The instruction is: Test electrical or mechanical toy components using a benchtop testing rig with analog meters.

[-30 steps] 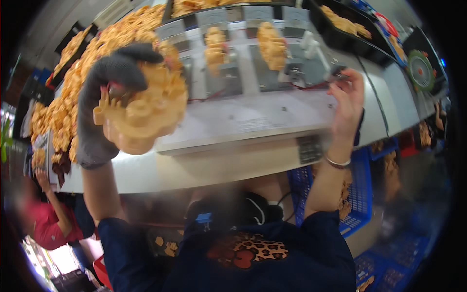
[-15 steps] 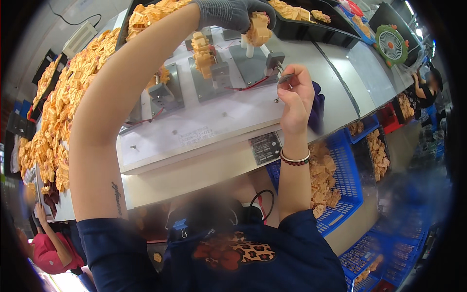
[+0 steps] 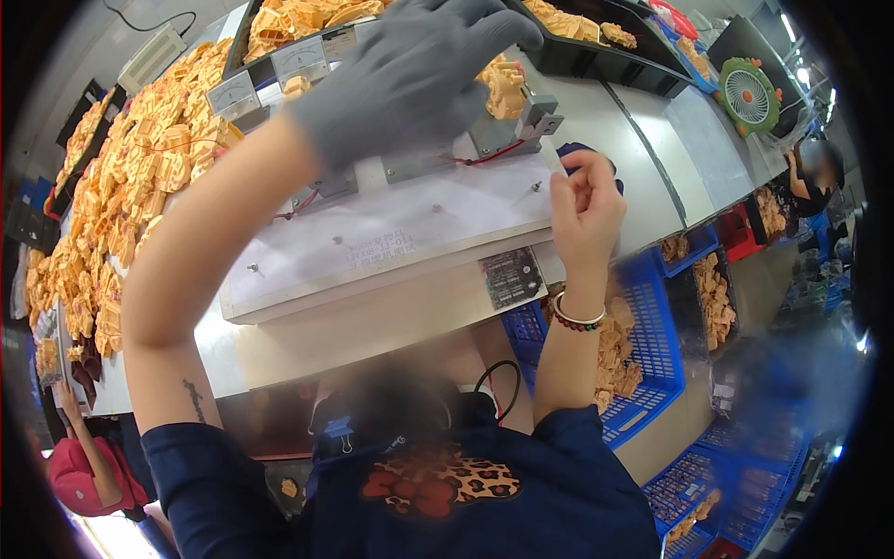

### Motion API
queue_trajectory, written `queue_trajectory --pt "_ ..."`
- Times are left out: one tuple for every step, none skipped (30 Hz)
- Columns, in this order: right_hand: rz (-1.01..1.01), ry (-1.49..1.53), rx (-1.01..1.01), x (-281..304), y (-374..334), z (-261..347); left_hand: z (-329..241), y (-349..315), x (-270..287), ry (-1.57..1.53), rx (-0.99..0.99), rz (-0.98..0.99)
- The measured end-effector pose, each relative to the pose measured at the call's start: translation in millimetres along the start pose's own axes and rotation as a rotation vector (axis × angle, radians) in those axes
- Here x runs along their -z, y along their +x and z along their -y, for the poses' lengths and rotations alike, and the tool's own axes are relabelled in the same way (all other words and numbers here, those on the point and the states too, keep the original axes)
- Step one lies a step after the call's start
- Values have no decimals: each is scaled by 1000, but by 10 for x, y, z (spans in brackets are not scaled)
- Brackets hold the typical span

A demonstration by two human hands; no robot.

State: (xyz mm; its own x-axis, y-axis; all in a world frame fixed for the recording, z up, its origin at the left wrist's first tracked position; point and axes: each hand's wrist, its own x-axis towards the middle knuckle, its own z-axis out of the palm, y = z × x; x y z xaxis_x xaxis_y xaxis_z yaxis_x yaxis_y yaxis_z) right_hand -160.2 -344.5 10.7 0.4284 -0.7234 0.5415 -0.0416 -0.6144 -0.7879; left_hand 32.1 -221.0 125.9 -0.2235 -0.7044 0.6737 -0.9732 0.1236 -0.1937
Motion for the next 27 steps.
queue_trajectory --pt "48 -78 126 -12 -11 -52 -165 -145 178 -60 77 -11" --pt "103 -156 242 -35 -15 -103 -282 -280 347 -39 101 45" --pt "86 -156 278 -73 -26 -149 -377 -421 509 -31 113 47" --pt "48 -144 294 -97 -34 -183 -493 -591 668 -85 174 93" --pt "56 -180 349 -102 -34 -208 -557 -743 779 -69 206 90" --pt "63 -216 404 -105 -38 -217 -601 -891 864 -93 304 124" --pt "64 -216 402 -130 -50 -216 -643 -1040 883 -69 385 53" --pt "45 -157 348 -140 -59 -208 -658 -1186 925 -82 452 23" --pt "26 -102 291 -144 -79 -193 -675 -1330 955 -133 576 11" --pt "29 -107 289 -146 -94 -181 -677 -1465 971 -173 643 -39" --pt "4 -91 241 -148 -101 -169 -697 -1594 985 -198 765 -106" --pt "-2 -89 187 -159 -110 -166 -717 -1710 994 -220 823 -186" --pt "-22 -75 195 -168 -94 -173 -735 -1812 996 -225 861 -183" --pt "7 -84 264 -172 -70 -185 -758 -1899 993 -168 870 -203" --pt "32 -96 302 -173 -60 -198 -775 -1968 983 -110 853 -234" --pt "38 -93 336 -172 -57 -211 -796 -2023 962 -44 856 -186" --pt "37 -75 304 -169 -56 -223 -813 -2062 942 16 873 -101" --pt "37 -57 272 -163 -58 -232 -827 -2088 914 74 903 -27" --pt "39 -58 282 -151 -55 -236 -832 -2106 883 50 980 26" --pt "55 -70 275 -138 -57 -232 -834 -2117 849 19 1061 67" --pt "72 -83 268 -124 -58 -220 -829 -2125 820 81 1025 76" --pt "76 -85 277 -112 -57 -198 -823 -2131 794 142 998 94" --pt "90 -97 220 -98 -56 -166 -818 -2137 777 142 1002 87" --pt "105 -110 162 -87 -54 -124 -814 -2144 762 141 989 84" --pt "111 -114 166 -88 -52 -76 -814 -2152 752 141 973 81" --pt "45 -134 214 -89 -53 -19 -818 -2161 747 136 985 79" --pt "-21 -153 261 -92 -58 45 -818 -2170 741 134 987 67"
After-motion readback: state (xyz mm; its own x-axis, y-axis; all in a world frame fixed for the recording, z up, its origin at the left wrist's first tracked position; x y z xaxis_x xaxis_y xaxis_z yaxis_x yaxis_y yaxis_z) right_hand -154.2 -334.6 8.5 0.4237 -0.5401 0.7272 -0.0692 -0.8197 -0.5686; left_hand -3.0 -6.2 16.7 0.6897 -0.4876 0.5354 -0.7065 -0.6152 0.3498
